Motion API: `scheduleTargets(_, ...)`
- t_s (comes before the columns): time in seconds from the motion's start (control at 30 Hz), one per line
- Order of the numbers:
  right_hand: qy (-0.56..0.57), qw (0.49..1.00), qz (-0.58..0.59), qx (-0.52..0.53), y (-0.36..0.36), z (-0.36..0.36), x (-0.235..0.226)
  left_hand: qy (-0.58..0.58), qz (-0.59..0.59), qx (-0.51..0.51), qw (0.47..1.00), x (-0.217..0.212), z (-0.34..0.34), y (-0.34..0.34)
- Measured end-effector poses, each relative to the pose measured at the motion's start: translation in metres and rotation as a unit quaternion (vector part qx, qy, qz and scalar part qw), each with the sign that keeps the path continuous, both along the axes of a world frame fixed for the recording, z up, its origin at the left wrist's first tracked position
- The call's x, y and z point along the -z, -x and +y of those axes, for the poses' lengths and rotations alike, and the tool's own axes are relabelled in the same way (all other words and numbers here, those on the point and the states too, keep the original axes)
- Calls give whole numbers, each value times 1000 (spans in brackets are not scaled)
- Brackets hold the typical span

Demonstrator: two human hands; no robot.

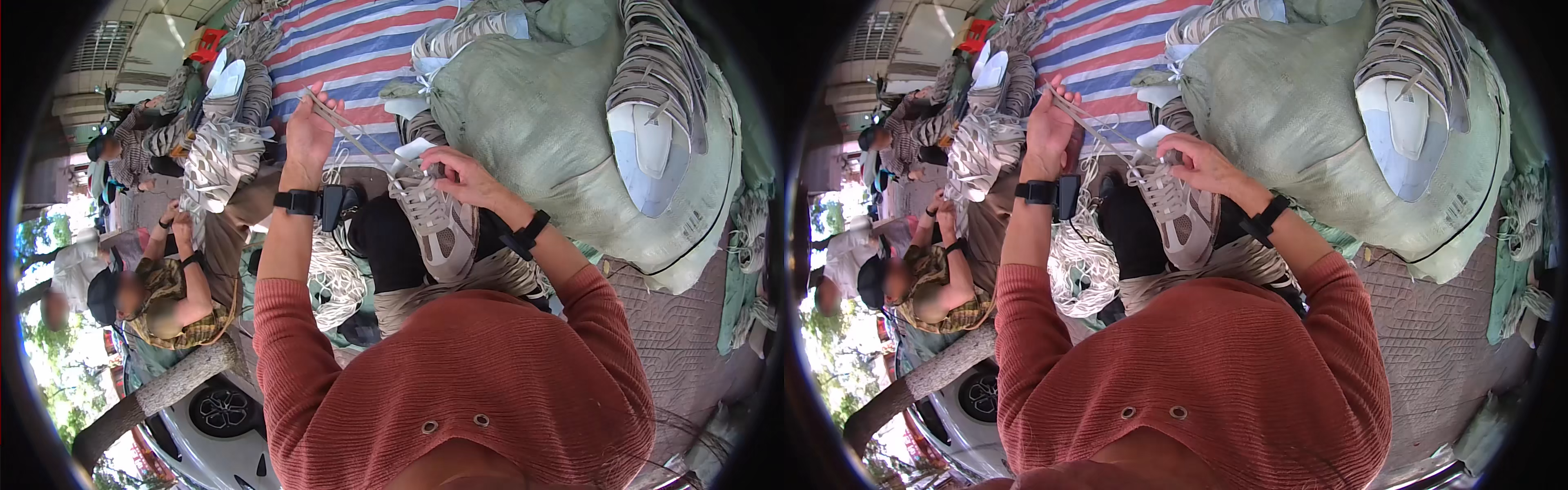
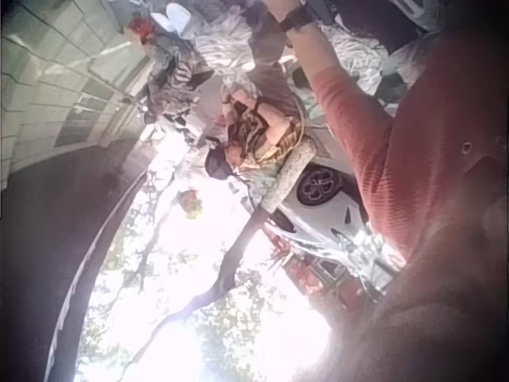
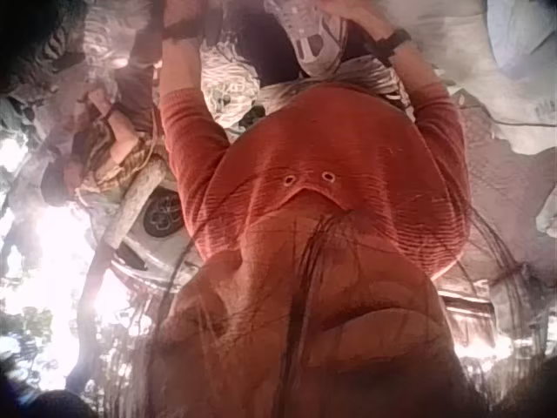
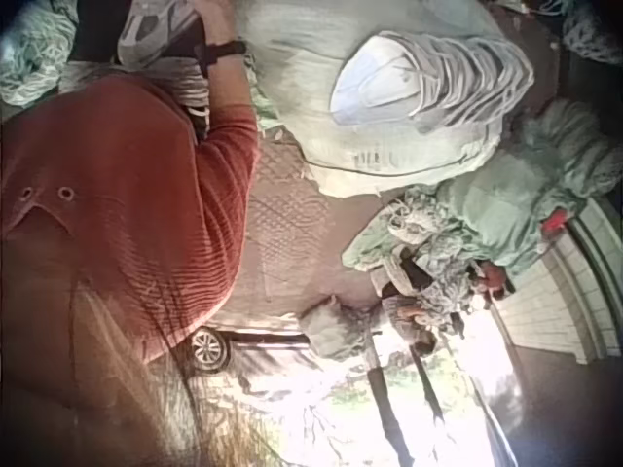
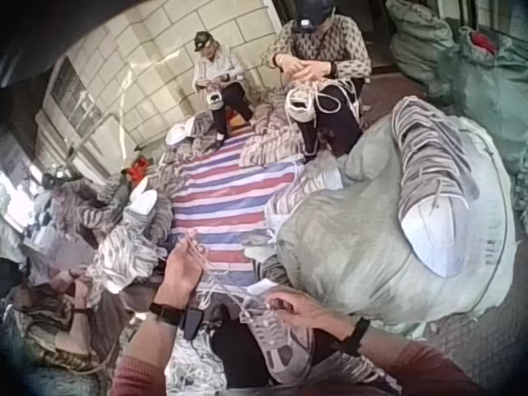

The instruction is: The person sits on a mat and laces a beige sneaker by hand. They repeatedly thread the white shoelace through the eyelets, pull it tight, and adjust the fit, working on the shoe resting on their lap.

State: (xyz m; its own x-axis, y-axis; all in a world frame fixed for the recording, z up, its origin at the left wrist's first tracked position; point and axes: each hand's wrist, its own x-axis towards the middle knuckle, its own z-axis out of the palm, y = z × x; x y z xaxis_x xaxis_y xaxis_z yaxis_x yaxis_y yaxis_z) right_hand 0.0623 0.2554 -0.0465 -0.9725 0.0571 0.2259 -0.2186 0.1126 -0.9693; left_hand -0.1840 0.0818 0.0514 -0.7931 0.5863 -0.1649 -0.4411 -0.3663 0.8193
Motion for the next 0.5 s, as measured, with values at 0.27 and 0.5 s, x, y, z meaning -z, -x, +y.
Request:
scheduleTargets(0.27, 57, 997, -47, 19, 8, 1, 11, 6, -31, -50, 998, -2, 2, 0)
scheduleTargets(0.5, 11, 993, -107, 43, 22, -1, 10, 103, 36, -51, 993, 18, -6, 22)
